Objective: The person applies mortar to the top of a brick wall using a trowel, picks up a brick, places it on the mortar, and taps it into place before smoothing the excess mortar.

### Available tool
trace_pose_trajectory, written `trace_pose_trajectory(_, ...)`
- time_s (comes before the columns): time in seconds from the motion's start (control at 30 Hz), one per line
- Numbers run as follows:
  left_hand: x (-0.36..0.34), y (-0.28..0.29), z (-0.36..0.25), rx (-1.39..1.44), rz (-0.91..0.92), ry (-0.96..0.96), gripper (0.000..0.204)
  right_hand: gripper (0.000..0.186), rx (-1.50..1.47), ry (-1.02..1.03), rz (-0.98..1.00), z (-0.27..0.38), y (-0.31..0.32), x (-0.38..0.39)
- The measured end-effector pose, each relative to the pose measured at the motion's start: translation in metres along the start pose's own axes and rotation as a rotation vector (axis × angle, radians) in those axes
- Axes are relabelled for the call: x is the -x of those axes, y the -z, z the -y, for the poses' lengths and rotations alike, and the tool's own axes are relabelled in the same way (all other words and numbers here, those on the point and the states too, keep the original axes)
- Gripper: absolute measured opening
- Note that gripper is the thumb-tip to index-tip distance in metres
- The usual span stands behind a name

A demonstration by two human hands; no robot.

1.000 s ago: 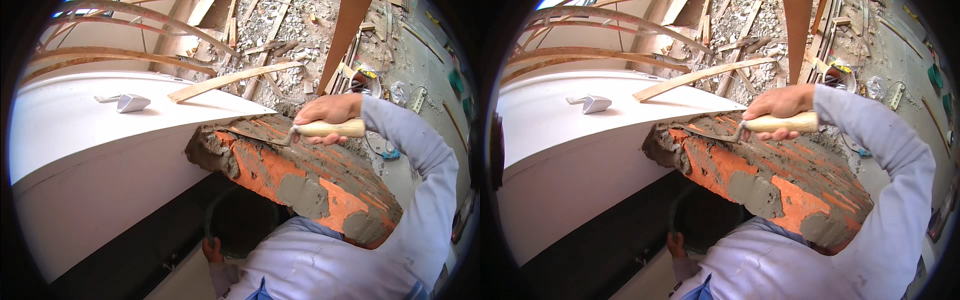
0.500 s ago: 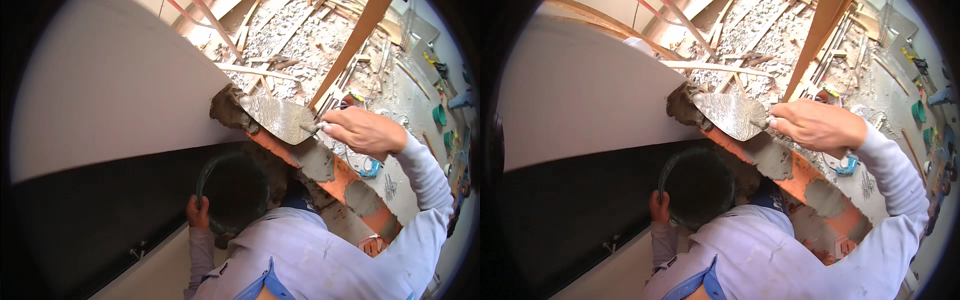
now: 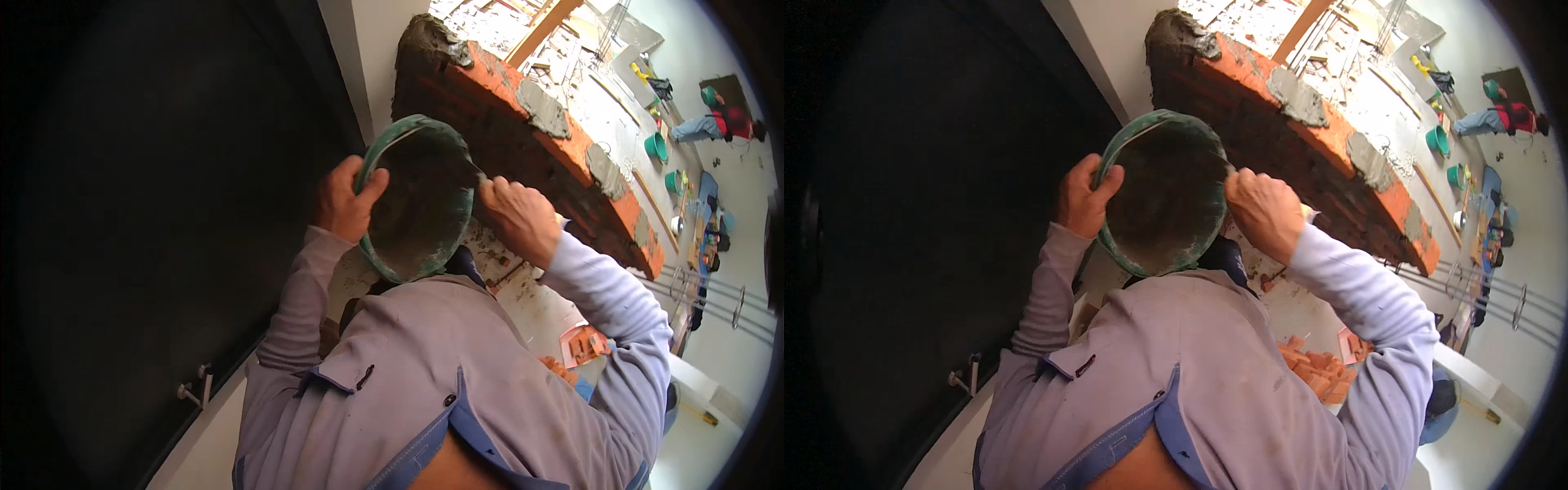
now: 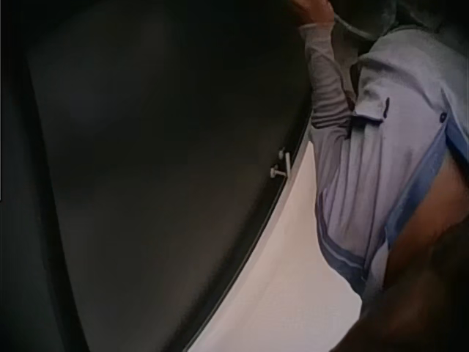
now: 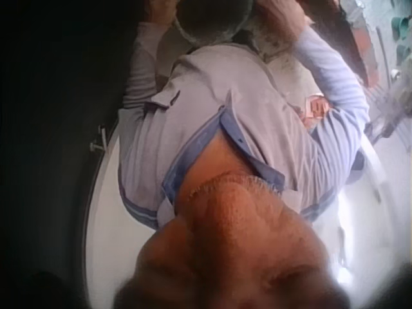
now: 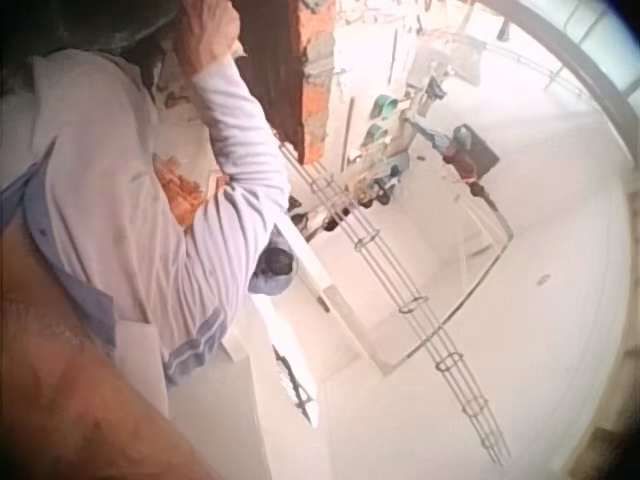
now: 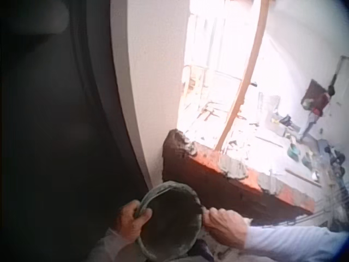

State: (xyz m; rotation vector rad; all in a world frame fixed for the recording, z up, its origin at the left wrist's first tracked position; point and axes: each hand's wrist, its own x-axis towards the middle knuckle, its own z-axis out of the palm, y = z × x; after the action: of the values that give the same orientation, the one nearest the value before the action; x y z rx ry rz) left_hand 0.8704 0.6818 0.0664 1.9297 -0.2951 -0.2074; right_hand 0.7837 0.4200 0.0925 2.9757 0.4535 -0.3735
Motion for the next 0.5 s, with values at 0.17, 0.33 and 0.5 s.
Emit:
trace_pose_trajectory(0.17,0.007,0.011,-0.016,-0.057,0.159,-0.066,0.038,0.019,0.217,-0.049,-0.068,0.063,-0.011,-0.002)
trace_pose_trajectory(0.33,0.011,0.016,-0.013,0.051,0.214,-0.100,0.036,0.014,-0.009,-0.087,-0.055,0.069,-0.024,0.009)
trace_pose_trajectory(0.5,0.009,0.014,-0.017,-0.009,0.204,-0.130,0.036,0.009,-0.403,0.168,0.057,0.058,-0.034,0.005)
